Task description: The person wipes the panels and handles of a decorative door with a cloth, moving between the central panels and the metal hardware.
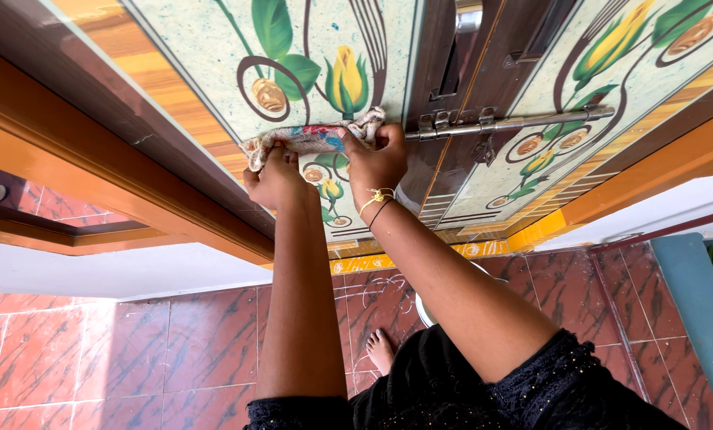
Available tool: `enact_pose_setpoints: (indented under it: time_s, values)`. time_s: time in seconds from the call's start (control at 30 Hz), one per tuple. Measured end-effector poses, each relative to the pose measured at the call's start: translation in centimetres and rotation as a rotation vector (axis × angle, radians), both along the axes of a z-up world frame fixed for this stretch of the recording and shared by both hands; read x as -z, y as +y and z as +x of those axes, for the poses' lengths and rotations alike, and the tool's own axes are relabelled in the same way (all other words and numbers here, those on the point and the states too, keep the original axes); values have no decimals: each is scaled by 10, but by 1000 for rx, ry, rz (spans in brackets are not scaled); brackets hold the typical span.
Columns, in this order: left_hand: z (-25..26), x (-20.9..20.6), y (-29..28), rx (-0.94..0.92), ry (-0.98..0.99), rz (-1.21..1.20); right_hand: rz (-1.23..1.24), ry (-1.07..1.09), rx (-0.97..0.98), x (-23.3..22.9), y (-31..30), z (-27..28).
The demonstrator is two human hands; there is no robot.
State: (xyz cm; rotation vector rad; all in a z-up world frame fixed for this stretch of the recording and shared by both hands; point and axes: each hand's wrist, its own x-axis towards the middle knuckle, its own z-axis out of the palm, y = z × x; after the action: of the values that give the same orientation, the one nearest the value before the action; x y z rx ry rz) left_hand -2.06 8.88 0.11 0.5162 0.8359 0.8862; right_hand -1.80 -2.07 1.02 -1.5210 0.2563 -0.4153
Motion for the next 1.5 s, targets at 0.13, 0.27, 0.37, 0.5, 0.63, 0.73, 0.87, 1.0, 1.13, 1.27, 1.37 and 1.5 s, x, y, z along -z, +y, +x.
enact_pose_setpoints:
  time_s: [0.13, 0.27, 0.37, 0.5, 0.63, 0.73, 0.87, 1.0, 1.13, 1.27, 1.37, 1.5]
  values:
    - [-12, -3, 31, -78, -48, 57, 350, 88, -144, -2, 35, -9]
    - [-26, -13, 57, -165, 18, 23, 549, 254, -268, -1, 62, -12]
    - [-35, -20, 71, -176, 23, -51, 614, 339, -321, 1, 77, -12]
    - [-40, -14, 85, -191, -6, -60, 638, 365, -380, 8, 87, -11]
    - [-38, -2, 101, -205, -30, -81, 730, 399, -495, 18, 92, -8]
    - [-38, 6, 115, -222, -8, -101, 807, 464, -537, 26, 99, -3]
    - [-42, 15, 143, -208, -17, -95, 928, 470, -669, 42, 113, 4]
    - [-42, 22, 157, -181, -29, -65, 956, 398, -724, 58, 120, 4]
    - [-46, 21, 154, -118, -49, 19, 917, 339, -653, 57, 117, -2]
    - [-44, 12, 138, -102, 20, 120, 879, 318, -615, 38, 104, -9]
    - [-39, 4, 119, -102, 89, 127, 869, 329, -528, 25, 90, -11]
    - [-33, -8, 81, -110, 88, 184, 799, 326, -397, 19, 67, -7]
